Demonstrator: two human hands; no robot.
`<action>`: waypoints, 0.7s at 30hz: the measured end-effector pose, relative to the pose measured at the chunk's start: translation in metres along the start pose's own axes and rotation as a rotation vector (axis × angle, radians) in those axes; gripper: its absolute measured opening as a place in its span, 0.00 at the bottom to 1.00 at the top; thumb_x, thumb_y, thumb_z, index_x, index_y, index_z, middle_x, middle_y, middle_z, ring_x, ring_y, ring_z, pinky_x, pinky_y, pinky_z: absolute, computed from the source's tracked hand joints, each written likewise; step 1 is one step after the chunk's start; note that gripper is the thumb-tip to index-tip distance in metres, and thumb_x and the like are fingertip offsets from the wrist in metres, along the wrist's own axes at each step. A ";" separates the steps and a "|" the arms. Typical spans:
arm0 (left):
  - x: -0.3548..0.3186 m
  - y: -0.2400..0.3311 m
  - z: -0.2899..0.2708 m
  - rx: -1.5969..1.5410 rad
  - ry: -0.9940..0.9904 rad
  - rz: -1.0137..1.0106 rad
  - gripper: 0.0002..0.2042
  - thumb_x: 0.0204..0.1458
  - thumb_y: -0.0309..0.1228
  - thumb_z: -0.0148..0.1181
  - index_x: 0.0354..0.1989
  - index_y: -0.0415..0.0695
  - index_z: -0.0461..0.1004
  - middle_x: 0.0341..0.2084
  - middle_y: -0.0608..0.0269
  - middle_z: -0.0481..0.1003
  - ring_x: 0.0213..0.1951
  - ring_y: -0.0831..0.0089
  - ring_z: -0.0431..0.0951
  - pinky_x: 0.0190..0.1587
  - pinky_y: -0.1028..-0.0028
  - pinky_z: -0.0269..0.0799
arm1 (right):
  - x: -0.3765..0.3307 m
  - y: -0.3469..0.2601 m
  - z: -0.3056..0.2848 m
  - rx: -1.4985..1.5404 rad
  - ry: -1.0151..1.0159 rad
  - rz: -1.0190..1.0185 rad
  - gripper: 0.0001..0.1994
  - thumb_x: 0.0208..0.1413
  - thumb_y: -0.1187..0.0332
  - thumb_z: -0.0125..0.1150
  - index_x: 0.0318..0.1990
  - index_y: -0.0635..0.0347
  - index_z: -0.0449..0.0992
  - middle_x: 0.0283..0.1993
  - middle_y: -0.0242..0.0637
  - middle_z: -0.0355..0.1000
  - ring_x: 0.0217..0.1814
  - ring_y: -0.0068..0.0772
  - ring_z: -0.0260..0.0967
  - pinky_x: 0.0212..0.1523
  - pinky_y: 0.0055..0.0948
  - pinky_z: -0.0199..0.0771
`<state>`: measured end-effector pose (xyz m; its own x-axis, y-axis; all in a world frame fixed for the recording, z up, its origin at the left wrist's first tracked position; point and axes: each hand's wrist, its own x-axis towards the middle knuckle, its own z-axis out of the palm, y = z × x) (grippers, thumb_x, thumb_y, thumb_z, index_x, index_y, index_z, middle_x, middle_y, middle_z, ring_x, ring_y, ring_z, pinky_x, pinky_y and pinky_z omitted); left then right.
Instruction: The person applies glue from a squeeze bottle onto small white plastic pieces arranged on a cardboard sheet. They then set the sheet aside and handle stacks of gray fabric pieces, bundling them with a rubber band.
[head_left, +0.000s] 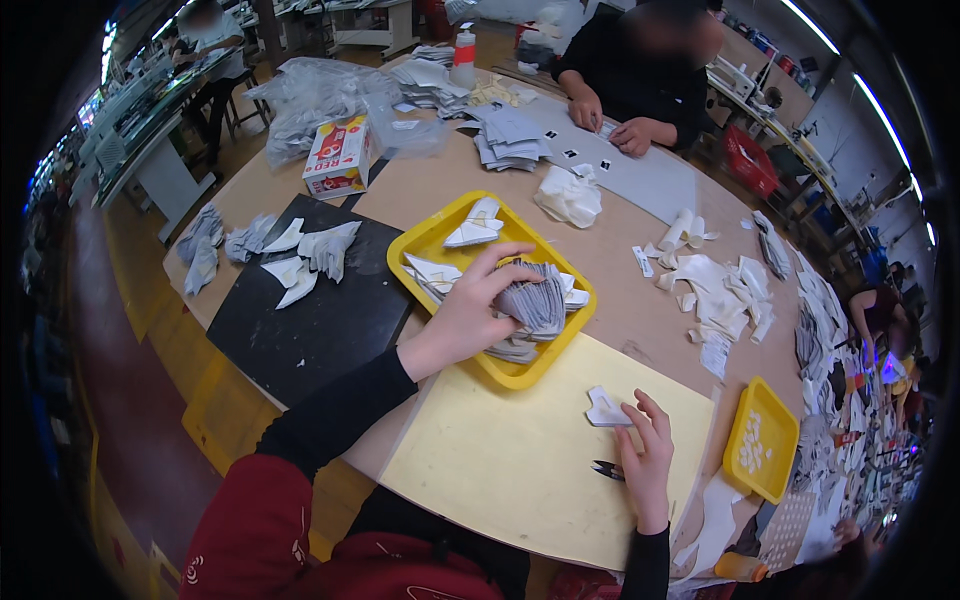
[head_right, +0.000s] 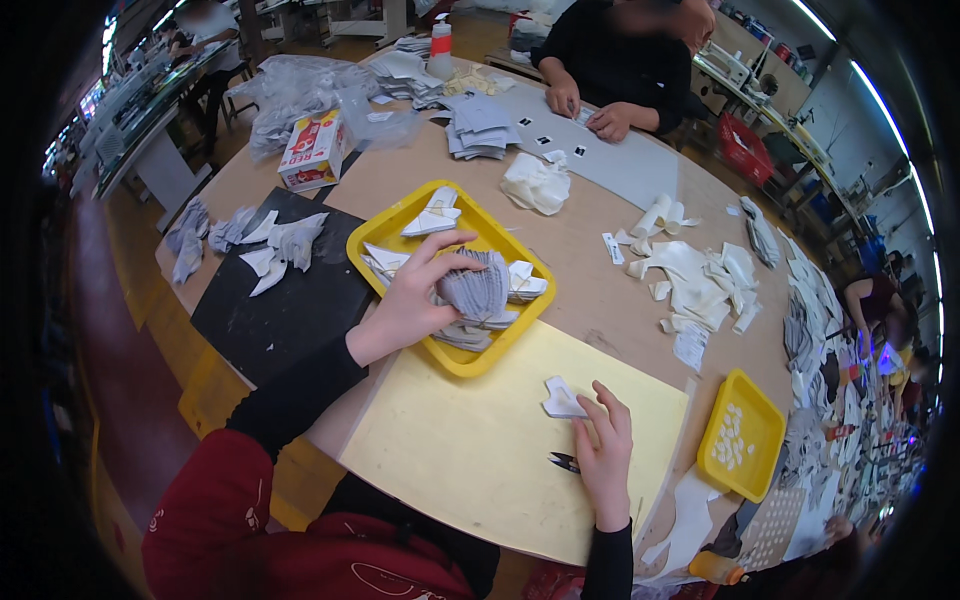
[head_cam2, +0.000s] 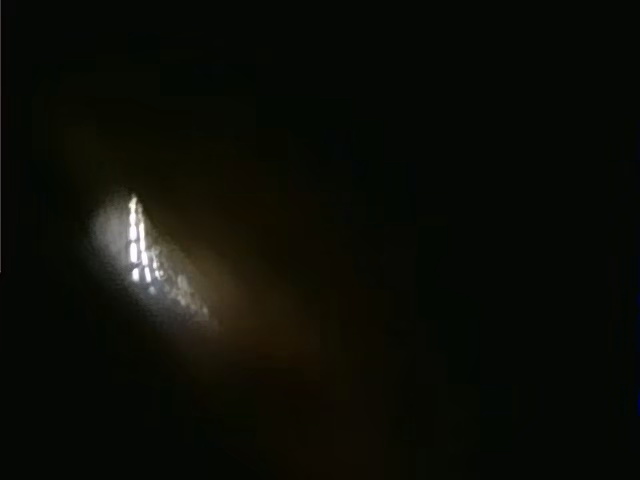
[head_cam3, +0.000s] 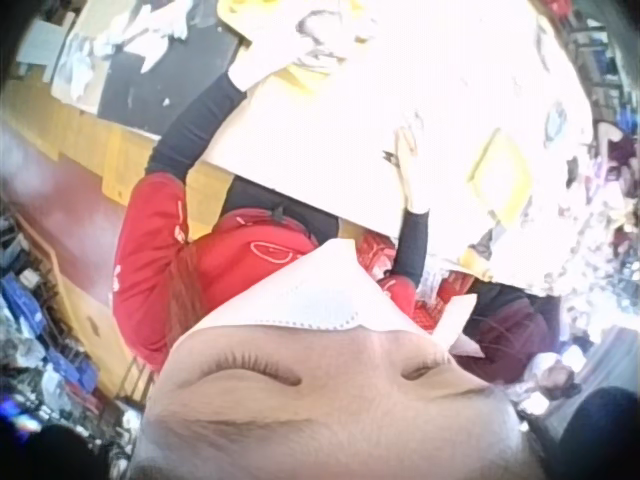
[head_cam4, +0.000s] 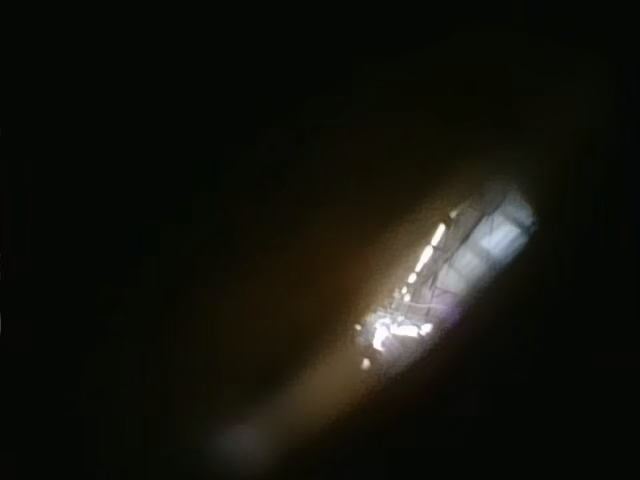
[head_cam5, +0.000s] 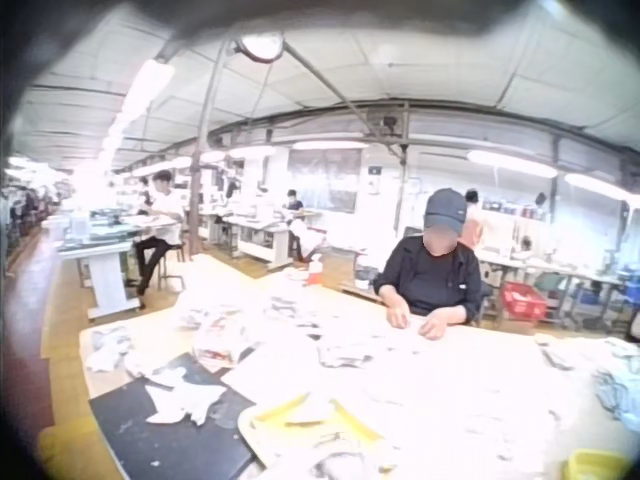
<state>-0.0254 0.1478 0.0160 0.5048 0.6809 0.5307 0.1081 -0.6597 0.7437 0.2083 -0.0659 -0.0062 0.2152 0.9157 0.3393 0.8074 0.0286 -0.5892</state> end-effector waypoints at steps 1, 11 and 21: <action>0.000 0.003 0.003 -0.156 0.014 -0.020 0.23 0.42 0.23 0.66 0.49 0.44 0.68 0.49 0.60 0.68 0.52 0.67 0.69 0.52 0.70 0.68 | 0.000 0.000 0.000 0.030 0.022 0.005 0.16 0.46 0.79 0.61 0.45 0.61 0.75 0.54 0.43 0.68 0.54 0.43 0.66 0.53 0.34 0.67; -0.038 0.039 0.046 -1.112 -0.457 -0.934 0.23 0.59 0.44 0.51 0.59 0.47 0.59 0.49 0.68 0.71 0.49 0.79 0.73 0.48 0.74 0.72 | -0.011 -0.020 0.016 0.481 0.001 -0.162 0.43 0.38 0.67 0.73 0.63 0.58 0.55 0.67 0.55 0.50 0.61 0.50 0.61 0.56 0.41 0.65; -0.053 0.045 0.054 -1.164 -0.832 -0.891 0.33 0.59 0.43 0.51 0.67 0.46 0.43 0.59 0.57 0.59 0.58 0.70 0.65 0.58 0.71 0.63 | -0.013 -0.023 0.018 0.964 -0.086 0.234 0.33 0.40 0.72 0.69 0.57 0.64 0.63 0.64 0.50 0.55 0.68 0.43 0.52 0.65 0.39 0.53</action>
<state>-0.0014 0.0652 -0.0007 0.9632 0.0945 -0.2518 0.1354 0.6386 0.7575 0.1768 -0.0712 -0.0098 0.2406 0.9648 0.1065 -0.0499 0.1218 -0.9913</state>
